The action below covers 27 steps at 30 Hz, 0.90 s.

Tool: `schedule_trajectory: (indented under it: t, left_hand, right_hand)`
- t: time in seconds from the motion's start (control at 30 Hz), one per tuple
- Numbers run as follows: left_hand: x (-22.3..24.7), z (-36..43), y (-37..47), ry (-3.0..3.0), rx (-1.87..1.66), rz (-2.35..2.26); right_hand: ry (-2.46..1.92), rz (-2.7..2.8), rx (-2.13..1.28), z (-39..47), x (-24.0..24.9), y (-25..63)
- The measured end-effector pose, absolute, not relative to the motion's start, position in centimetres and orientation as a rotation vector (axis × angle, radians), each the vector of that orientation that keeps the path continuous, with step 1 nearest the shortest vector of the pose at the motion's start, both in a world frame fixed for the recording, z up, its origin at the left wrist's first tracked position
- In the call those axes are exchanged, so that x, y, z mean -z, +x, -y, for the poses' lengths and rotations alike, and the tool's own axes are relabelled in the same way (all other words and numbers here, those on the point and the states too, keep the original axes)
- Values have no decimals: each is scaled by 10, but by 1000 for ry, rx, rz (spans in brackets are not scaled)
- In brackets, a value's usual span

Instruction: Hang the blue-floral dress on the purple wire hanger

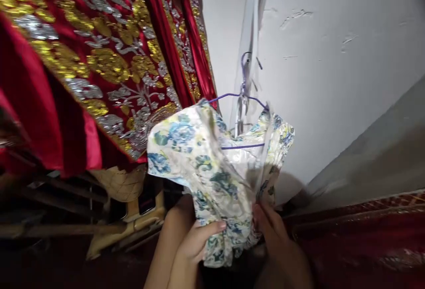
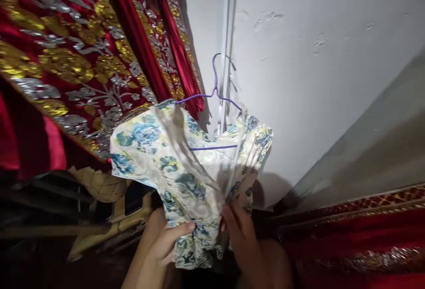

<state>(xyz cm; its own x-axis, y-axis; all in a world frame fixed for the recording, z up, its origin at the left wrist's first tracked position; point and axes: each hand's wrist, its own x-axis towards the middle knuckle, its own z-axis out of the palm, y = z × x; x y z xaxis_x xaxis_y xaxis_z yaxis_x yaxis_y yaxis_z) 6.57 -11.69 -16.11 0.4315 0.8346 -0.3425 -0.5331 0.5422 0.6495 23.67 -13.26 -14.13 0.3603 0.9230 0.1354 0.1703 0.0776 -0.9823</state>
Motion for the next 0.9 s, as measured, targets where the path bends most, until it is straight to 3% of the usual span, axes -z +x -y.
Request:
schedule_trajectory:
  t: [0.13, 0.33, 0.4, 0.63, 0.9]
  left_hand:
    - [168, 97, 78, 529, -915, -756]
    - [193, 88, 91, 842, -1792, -1269]
    - [194, 98, 98, 1003, -1896, -1294]
    - [176, 145, 123, 1316, -1213, -769]
    - [181, 133, 110, 1514, -1251, -913]
  right_hand:
    - [-1347, 970, -868, 135, 150, 245]
    - [-1374, 876, -808, 172, 148, 234]
    - [-1382, 878, -868, 179, 140, 225]
    - [-1364, 1044, -995, 177, 117, 211]
    - [-1243, 977, -1108, 149, 111, 222]
